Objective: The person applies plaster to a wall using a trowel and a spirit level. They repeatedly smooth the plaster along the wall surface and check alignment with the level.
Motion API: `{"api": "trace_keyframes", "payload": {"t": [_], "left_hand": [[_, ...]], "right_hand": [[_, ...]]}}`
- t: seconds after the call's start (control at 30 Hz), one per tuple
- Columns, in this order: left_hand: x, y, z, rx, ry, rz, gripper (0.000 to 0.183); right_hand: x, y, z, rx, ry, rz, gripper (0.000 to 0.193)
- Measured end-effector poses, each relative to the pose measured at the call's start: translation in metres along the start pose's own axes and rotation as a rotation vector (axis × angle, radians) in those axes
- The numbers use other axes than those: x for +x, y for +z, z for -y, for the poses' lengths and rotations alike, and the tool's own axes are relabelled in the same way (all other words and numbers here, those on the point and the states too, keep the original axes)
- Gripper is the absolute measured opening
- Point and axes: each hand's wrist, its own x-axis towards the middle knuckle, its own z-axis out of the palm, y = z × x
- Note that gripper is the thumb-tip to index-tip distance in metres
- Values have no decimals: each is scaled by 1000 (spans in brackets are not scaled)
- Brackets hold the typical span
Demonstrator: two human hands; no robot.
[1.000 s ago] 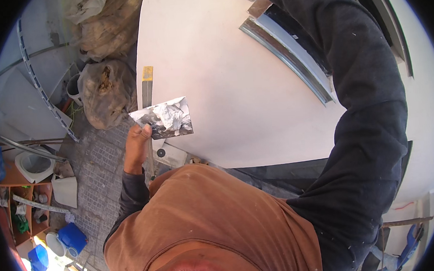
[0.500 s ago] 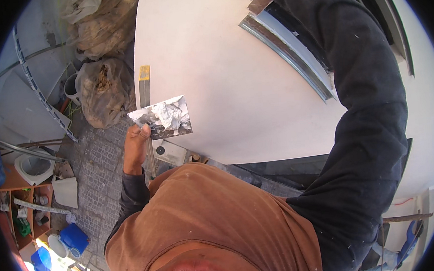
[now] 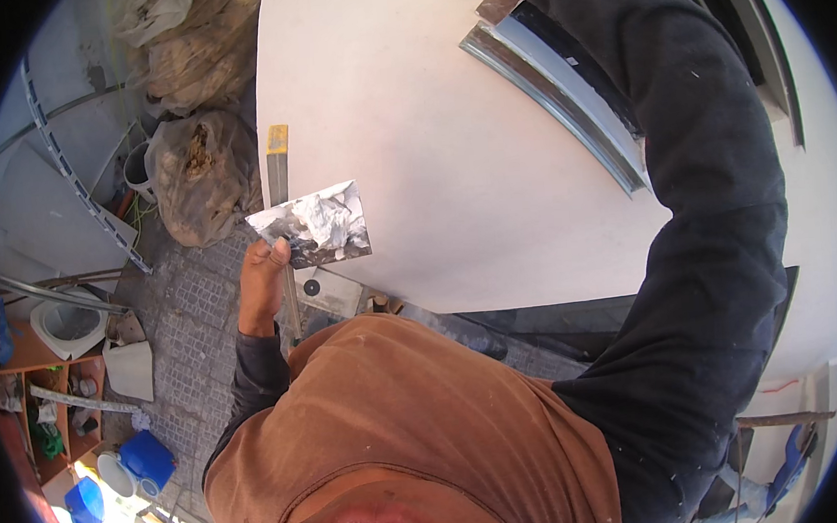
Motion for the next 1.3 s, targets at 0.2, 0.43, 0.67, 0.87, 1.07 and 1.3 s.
{"api": "trace_keyframes", "payload": {"t": [0.2,0.43,0.67,0.87,1.07,1.3], "left_hand": [[2,0,0,7,5,-4,40],[3,1,2,5,20,8,42],[6,1,4,-8,5,-1,42],[9,3,3,-18,7,17,41],[8,3,4,-17,-13,23,40],[16,0,6,-17,-49,59,36]], "right_hand": [[1,4,-1,36,10,-27,35],[-3,10,-7,-91,-55,34,35],[-6,5,-8,184,63,-78,31],[-17,-7,-11,468,215,-121,21],[-51,-7,-5,41,112,-96,24],[-17,-30,-8,118,27,-396,15]]}}
